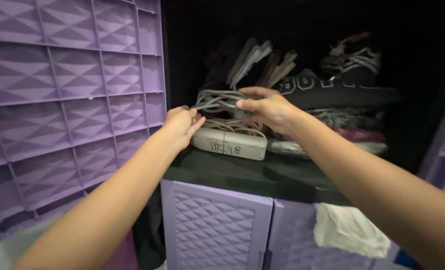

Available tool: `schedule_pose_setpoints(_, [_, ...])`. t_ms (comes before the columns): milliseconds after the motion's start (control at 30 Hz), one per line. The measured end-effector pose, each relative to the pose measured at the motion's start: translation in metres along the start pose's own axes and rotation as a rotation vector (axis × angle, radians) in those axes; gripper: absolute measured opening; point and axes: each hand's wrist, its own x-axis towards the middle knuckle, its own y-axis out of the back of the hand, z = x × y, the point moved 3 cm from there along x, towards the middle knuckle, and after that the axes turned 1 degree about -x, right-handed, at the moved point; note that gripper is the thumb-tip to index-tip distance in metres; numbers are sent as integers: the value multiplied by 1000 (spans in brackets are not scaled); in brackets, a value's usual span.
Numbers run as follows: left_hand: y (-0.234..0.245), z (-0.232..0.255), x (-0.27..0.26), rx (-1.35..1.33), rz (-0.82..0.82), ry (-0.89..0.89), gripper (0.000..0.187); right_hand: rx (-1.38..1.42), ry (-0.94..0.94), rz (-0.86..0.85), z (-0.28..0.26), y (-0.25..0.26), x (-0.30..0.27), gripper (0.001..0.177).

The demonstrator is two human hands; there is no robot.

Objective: The person picks up various cables and power adapters from a wooden side table and places them into an open purple storage cabinet. The person handles each item individually, moving them from the table to the cabinet repeatedly.

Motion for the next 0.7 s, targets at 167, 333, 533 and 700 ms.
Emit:
schedule_pose_setpoints(167, [6, -21, 32, 432, 318, -91, 58, -247, 44, -56, -1, -11, 49, 67])
schedule_pose_setpoints(333, [16, -33, 44, 642, 418, -231, 54, -676, 167, -37, 5, -17, 76, 53])
schedule_pose_setpoints(533, [10, -17, 22, 1107, 431, -229, 38, -1149, 183, 107, 23, -24, 80, 36])
schedule_pose_setpoints(700, [2, -15, 3, 1408, 374, -417, 32, -1413, 255, 156, 26, -31, 75, 36])
